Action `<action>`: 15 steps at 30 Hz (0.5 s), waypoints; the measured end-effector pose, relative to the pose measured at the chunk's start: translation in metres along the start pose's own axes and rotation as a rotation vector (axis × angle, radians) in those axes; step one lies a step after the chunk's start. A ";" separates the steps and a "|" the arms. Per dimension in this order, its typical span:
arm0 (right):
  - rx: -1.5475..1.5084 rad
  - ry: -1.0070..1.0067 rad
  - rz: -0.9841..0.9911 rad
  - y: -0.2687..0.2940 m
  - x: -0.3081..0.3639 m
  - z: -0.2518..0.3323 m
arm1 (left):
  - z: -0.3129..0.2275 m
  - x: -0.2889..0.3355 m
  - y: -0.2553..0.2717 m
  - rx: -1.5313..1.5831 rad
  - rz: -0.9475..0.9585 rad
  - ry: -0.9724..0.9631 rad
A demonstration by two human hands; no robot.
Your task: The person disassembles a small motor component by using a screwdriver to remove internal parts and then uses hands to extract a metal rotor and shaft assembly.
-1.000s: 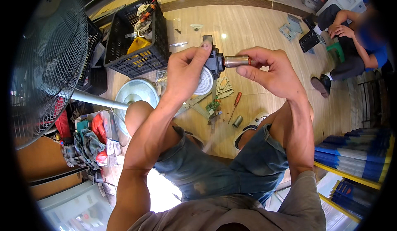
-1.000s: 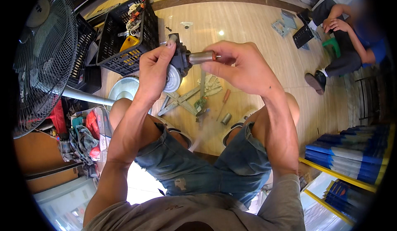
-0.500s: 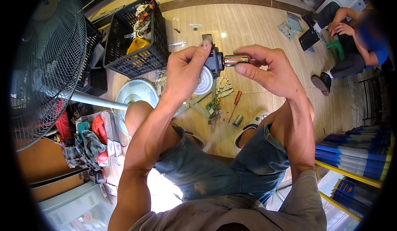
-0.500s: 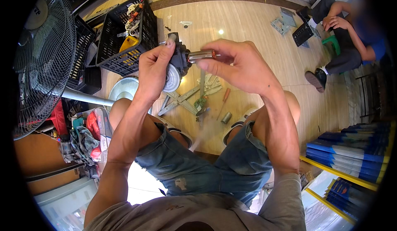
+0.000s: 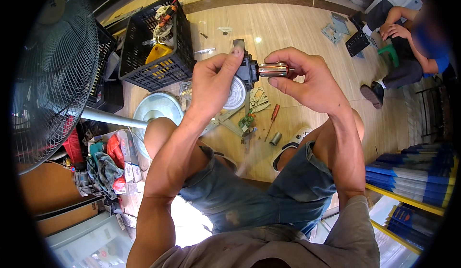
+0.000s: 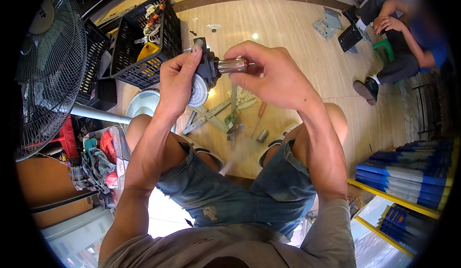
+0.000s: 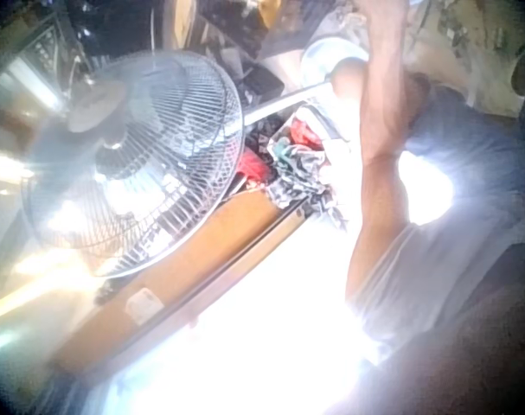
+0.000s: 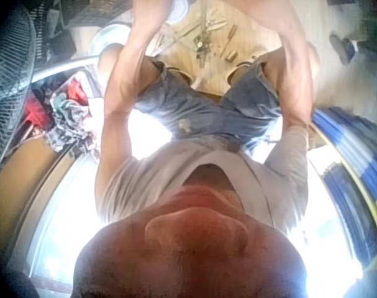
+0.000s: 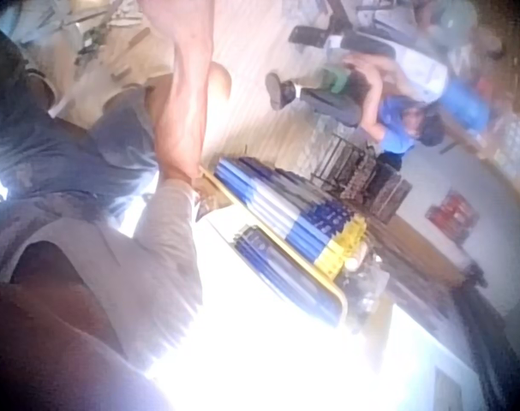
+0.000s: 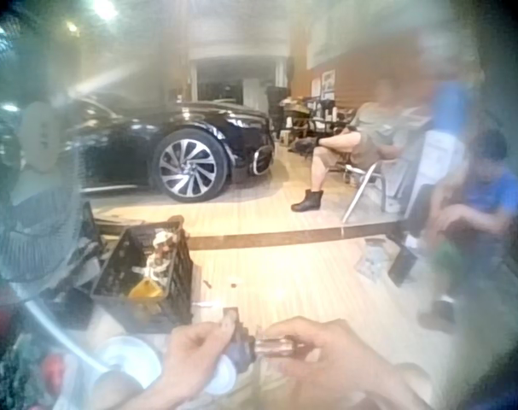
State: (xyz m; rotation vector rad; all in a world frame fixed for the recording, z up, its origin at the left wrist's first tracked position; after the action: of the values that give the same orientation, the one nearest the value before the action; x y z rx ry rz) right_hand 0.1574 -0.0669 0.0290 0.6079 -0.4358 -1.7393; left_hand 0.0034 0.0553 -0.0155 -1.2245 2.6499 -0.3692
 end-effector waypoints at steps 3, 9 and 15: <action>0.112 -0.018 0.051 0.000 -0.002 -0.002 | -0.002 0.002 0.001 -0.004 0.003 0.001; 0.005 -0.018 0.019 -0.004 -0.001 0.000 | -0.003 0.002 0.000 -0.010 0.007 -0.010; 0.115 -0.051 0.124 -0.005 -0.003 -0.006 | -0.003 0.002 0.001 -0.024 -0.004 -0.010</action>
State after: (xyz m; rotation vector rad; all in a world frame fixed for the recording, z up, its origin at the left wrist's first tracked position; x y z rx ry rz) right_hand 0.1580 -0.0624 0.0214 0.6066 -0.6001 -1.6222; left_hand 0.0005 0.0547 -0.0133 -1.2355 2.6514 -0.3322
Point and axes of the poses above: each hand's wrist, its own x-axis away from the middle knuckle, its own y-axis out of the back of the hand, z = x × y, the point moved 4 cm from there along -x, towards the middle knuckle, and after that the axes turned 14 degrees about x, right-handed, at the moved point
